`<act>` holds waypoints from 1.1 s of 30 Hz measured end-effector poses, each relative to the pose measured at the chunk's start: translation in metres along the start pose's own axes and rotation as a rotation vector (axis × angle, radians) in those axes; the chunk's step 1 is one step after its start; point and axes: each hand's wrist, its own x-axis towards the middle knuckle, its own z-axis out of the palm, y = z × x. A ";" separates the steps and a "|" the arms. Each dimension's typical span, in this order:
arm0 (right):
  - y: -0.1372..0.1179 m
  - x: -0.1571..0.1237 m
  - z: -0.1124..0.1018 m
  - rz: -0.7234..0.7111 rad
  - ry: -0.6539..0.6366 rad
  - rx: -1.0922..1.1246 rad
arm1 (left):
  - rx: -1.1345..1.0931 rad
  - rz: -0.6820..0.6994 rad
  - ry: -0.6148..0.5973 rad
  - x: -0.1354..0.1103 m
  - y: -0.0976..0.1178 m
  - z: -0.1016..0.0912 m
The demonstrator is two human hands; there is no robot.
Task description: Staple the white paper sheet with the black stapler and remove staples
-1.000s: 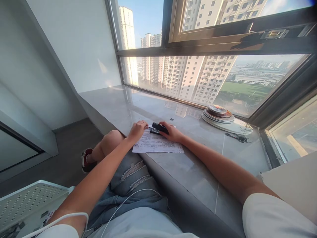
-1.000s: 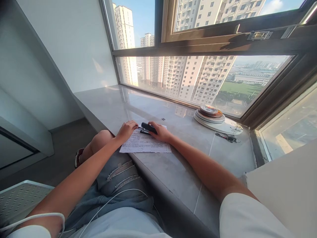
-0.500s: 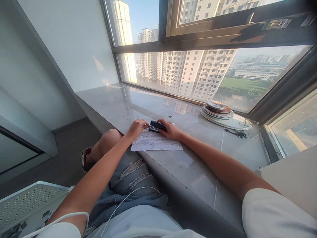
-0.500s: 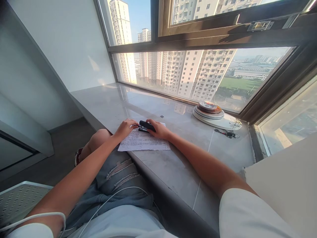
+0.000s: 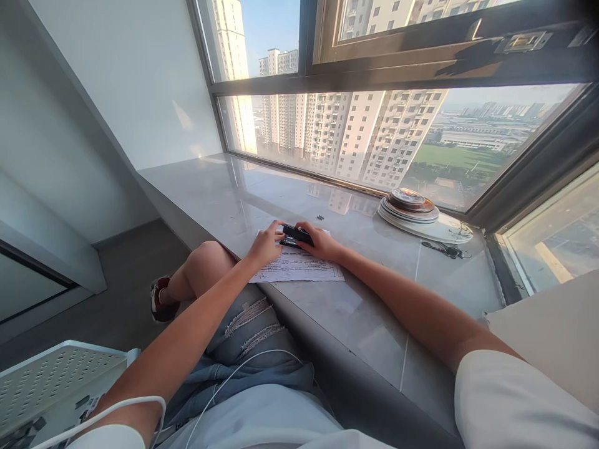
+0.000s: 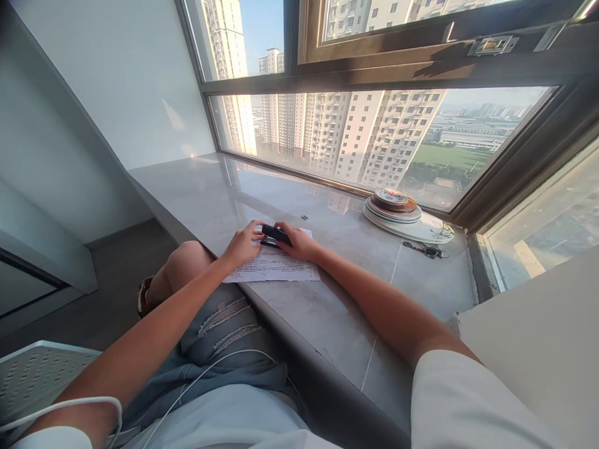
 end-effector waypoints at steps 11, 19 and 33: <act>0.021 -0.009 -0.027 -0.046 -0.131 0.008 | 0.434 -0.070 0.100 -0.007 -0.065 -0.040; 0.085 -0.031 -0.053 0.336 0.302 0.214 | 0.555 -0.101 0.088 -0.016 -0.074 -0.038; 0.115 0.016 -0.025 0.179 -0.184 -0.089 | 0.389 -0.081 0.232 -0.016 -0.082 -0.035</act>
